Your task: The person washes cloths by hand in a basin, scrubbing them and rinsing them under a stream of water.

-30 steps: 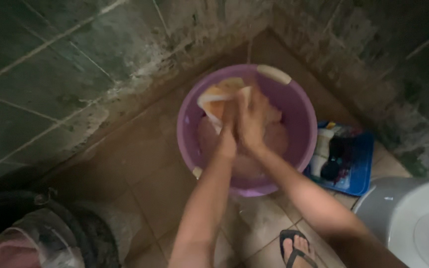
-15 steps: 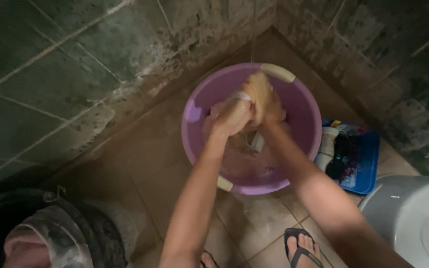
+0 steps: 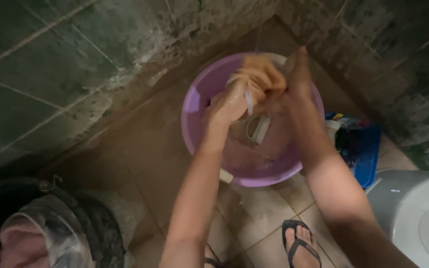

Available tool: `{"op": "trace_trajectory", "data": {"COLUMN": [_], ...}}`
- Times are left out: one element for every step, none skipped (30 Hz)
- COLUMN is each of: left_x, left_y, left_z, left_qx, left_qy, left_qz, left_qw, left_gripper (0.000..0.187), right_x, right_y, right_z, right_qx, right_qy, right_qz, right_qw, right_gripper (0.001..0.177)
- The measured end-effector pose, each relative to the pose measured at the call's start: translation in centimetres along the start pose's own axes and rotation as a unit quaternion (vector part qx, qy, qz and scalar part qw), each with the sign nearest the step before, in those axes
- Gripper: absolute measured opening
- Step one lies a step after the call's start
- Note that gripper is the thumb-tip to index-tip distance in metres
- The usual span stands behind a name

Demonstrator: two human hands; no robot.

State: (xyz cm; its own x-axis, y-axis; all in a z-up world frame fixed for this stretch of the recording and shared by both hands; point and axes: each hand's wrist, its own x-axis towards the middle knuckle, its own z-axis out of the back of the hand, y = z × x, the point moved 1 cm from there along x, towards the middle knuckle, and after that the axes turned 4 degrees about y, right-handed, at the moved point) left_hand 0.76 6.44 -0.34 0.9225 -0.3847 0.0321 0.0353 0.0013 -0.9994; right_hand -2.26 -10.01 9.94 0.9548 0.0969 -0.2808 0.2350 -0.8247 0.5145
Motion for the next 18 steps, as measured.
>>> {"op": "trace_trajectory", "data": {"left_x": [-0.3, -0.4, -0.5, -0.4, 0.1, 0.7, 1.2, 1.4, 1.6, 2.1, 2.4, 2.6, 2.6, 2.7, 2.5, 2.3, 2.2, 2.2], "left_y": [-0.4, -0.7, -1.0, -1.3, -1.6, -1.8, -2.0, -1.9, -1.7, -1.7, -1.7, -1.5, -1.2, -0.9, -0.4, 0.1, 0.5, 0.9], "left_z": [0.6, 0.6, 0.4, 0.2, -0.2, -0.8, -1.2, -1.4, -1.7, -1.8, -2.0, -2.1, -2.2, -2.3, -2.4, -2.6, -2.8, -3.1], "left_qx": [0.031, 0.041, 0.036, 0.025, -0.003, -0.052, -0.103, -0.148, -0.168, -0.193, -0.207, -0.216, -0.218, -0.217, -0.206, -0.194, -0.178, -0.163], "left_qy": [0.032, 0.039, 0.031, 0.009, -0.023, -0.063, -0.098, -0.126, -0.135, -0.144, -0.149, -0.153, -0.154, -0.156, -0.152, -0.145, -0.134, -0.120], "left_qz": [-0.001, -0.005, -0.010, -0.018, -0.029, -0.039, -0.048, -0.051, -0.048, -0.051, -0.050, -0.047, -0.041, -0.035, -0.023, -0.015, -0.005, 0.001], "left_qw": [0.999, 0.998, 0.999, 1.000, 0.999, 0.996, 0.989, 0.980, 0.975, 0.969, 0.966, 0.963, 0.963, 0.963, 0.966, 0.970, 0.975, 0.979], "left_gripper": [0.037, 0.037, 0.037, 0.036, 0.036, 0.035, 0.035, 0.035, 0.034, 0.034, 0.034, 0.033, 0.033, 0.033, 0.032, 0.032, 0.032, 0.031], "right_x": [0.7, 1.3, 1.6, 2.0, 2.4, 2.5, 2.4, 1.7, 0.9, 0.3, -0.3, -0.8, -1.0, -1.1, -0.9, -0.6, -0.2, 0.2], "right_y": [0.8, 1.7, 2.1, 2.2, 2.3, 2.4, 2.6, 2.6, 2.6, 2.7, 2.6, 2.3, 1.8, 1.2, 0.5, -0.3, -1.2, -1.9], "right_z": [0.8, 1.9, 3.1, 4.0, 4.4, 4.7, 4.6, 4.3, 3.7, 2.8, 2.0, 1.4, 0.9, 0.6, 0.6, 0.4, 0.3, 0.2], "right_qx": [0.032, 0.062, 0.061, 0.010, -0.041, -0.041, -0.066, -0.091, -0.090, -0.107, -0.123, -0.123, -0.141, -0.159, -0.160, -0.246, -0.330, -0.411], "right_qy": [-0.019, -0.037, -0.035, -0.024, -0.011, -0.013, -0.063, -0.117, -0.122, -0.163, -0.205, -0.206, -0.180, -0.153, -0.153, -0.146, -0.137, -0.125], "right_qz": [-0.012, -0.024, -0.024, 0.045, 0.114, 0.115, 0.122, 0.125, 0.124, 0.087, 0.050, 0.050, 0.098, 0.145, 0.145, 0.183, 0.220, 0.256], "right_qw": [0.999, 0.997, 0.997, 0.999, 0.993, 0.992, 0.988, 0.981, 0.981, 0.977, 0.970, 0.970, 0.969, 0.964, 0.964, 0.941, 0.908, 0.866], "right_gripper": [0.084, 0.084, 0.084, 0.081, 0.080, 0.080, 0.080, 0.080, 0.080, 0.075, 0.071, 0.071, 0.071, 0.072, 0.072, 0.071, 0.071, 0.071]}}
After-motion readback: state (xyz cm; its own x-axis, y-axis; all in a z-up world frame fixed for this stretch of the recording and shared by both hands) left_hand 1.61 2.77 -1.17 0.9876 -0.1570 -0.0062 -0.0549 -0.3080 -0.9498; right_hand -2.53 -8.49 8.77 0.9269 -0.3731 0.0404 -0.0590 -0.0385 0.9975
